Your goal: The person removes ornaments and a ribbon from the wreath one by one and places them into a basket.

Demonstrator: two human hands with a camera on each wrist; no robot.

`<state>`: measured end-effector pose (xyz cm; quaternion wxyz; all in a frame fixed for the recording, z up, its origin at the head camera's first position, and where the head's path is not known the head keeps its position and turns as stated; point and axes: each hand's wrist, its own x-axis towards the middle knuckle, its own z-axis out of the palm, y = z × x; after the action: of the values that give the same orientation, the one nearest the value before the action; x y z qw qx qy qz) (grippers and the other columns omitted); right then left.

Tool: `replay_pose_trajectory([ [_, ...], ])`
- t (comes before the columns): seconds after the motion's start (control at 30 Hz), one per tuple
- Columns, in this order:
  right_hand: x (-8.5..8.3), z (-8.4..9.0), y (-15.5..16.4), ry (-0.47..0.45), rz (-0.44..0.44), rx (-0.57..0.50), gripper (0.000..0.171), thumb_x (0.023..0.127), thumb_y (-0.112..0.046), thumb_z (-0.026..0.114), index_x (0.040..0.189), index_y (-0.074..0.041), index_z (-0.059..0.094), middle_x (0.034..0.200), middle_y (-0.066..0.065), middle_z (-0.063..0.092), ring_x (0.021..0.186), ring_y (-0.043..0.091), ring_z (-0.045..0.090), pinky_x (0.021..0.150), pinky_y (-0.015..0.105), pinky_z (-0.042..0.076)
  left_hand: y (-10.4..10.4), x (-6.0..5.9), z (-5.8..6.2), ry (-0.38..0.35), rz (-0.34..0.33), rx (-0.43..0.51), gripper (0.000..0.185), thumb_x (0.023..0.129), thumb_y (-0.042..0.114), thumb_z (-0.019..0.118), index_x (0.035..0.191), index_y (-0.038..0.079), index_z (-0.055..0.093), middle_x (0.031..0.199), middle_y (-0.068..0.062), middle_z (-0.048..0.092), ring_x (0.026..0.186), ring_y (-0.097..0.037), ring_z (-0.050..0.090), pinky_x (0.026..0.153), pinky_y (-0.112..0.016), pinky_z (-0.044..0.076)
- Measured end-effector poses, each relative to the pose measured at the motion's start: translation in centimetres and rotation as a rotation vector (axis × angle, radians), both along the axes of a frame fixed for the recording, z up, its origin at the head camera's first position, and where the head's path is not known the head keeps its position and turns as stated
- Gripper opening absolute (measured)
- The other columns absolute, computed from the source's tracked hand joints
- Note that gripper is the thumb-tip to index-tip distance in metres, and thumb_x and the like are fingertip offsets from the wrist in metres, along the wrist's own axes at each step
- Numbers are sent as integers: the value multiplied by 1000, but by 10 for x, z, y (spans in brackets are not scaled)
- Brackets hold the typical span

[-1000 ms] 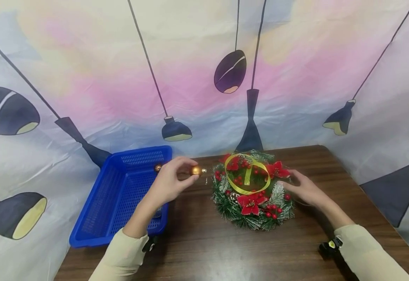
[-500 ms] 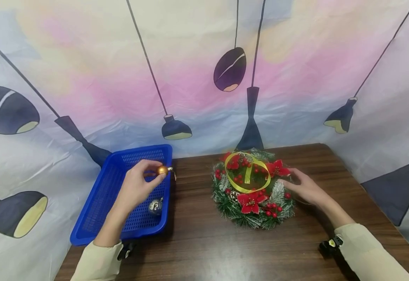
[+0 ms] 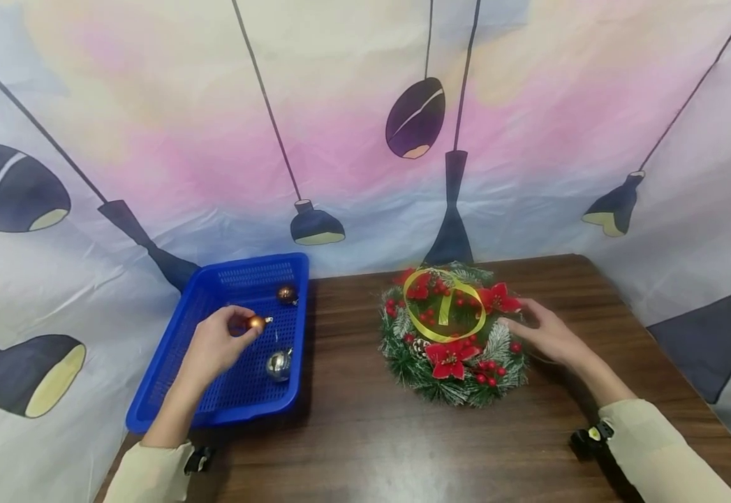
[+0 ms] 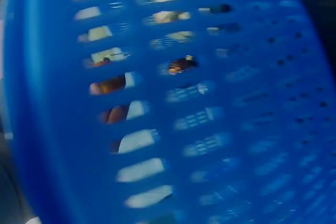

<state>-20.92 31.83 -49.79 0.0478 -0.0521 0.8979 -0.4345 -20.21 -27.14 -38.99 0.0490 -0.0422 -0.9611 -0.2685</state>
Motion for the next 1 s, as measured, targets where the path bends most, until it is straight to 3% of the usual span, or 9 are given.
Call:
replay_pose_trajectory([
  [0.2, 0, 5, -1, 4, 1, -5, 85, 104, -52, 65, 161, 3, 33, 163, 34, 34, 148, 57, 32, 113, 75, 31, -4, -3, -15, -94, 31, -14, 33, 100, 23, 76, 122, -1, 68, 113, -22, 72, 105, -39, 68, 86, -57, 56],
  [0.4, 1, 2, 0, -9, -10, -9, 87, 103, -54, 65, 161, 2, 33, 164, 33, 31, 150, 57, 27, 114, 76, 27, -6, -6, -28, -142, 20, -9, 32, 100, 23, 75, 121, -1, 68, 111, -21, 73, 104, -38, 69, 82, -54, 57],
  [0.77, 1, 0, 0, -8, -8, -23, 85, 104, -54, 64, 161, 1, 33, 164, 34, 31, 150, 58, 27, 114, 77, 26, -9, -10, -41, -147, -10, 22, 33, 100, 24, 76, 122, 1, 68, 112, -18, 72, 109, -39, 70, 82, -52, 58],
  [1.0, 2, 1, -3, -3, -10, -17, 84, 104, -52, 65, 161, 1, 34, 163, 34, 32, 149, 58, 29, 113, 76, 29, -8, -9, -42, -136, -36, 47, 33, 101, 25, 76, 124, 3, 69, 114, -16, 72, 112, -40, 69, 85, -54, 58],
])
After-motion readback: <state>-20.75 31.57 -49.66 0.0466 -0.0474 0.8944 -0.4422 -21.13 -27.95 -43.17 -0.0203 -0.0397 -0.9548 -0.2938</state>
